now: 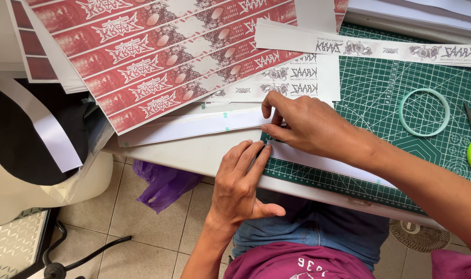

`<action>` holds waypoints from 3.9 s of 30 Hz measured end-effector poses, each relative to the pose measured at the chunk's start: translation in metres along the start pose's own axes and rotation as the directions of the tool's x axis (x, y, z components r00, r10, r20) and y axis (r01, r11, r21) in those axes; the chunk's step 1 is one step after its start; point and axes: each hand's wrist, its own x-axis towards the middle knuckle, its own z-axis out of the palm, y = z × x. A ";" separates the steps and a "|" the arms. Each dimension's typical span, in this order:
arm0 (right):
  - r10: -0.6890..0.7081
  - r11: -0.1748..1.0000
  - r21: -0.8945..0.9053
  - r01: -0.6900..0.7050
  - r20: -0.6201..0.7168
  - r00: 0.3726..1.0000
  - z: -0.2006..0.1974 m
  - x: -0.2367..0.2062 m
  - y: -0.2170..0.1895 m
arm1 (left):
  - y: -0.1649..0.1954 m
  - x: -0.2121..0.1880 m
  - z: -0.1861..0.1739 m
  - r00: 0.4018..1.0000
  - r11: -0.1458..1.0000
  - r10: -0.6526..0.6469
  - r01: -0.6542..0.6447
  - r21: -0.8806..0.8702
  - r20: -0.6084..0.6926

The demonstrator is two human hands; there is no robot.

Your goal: The person assembles long white paper strips by applying small pieces of light green tape at intervals. They cut the tape with scissors, place it on the strip, and press it down. The person repeats this process on multiple strips laid out on a green cutting mat.

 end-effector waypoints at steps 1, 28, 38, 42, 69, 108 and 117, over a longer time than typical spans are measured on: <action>0.000 1.000 -0.016 0.000 -0.004 1.000 0.000 -0.001 0.000 | 0.000 0.000 0.000 1.000 1.000 -0.001 0.001 0.000 -0.001; -0.153 0.987 -0.060 0.146 -0.132 0.979 -0.006 -0.017 0.000 | 0.010 0.015 -0.003 0.999 0.988 0.051 -0.050 0.144 -0.004; -0.028 0.999 -0.032 0.026 -0.035 0.999 0.002 -0.013 -0.002 | 0.009 0.014 -0.002 0.998 0.987 0.059 -0.056 0.150 -0.016; 0.039 0.998 -0.044 -0.039 0.001 0.999 0.000 -0.012 -0.008 | 0.009 0.013 -0.002 0.998 0.989 0.056 -0.053 0.137 -0.017; 0.037 0.998 -0.050 -0.038 -0.010 0.999 0.001 -0.011 -0.012 | 0.009 0.007 -0.001 0.999 0.990 0.037 -0.032 0.134 -0.035; 0.205 0.977 0.045 -0.210 -0.478 0.854 0.017 -0.201 -0.003 | 0.042 -0.013 -0.007 0.999 0.992 0.030 -0.027 0.123 -0.025; 0.563 0.826 0.354 -0.438 -0.545 0.621 0.093 -0.382 0.025 | 0.073 -0.040 0.027 0.999 0.990 0.035 -0.031 0.140 -0.029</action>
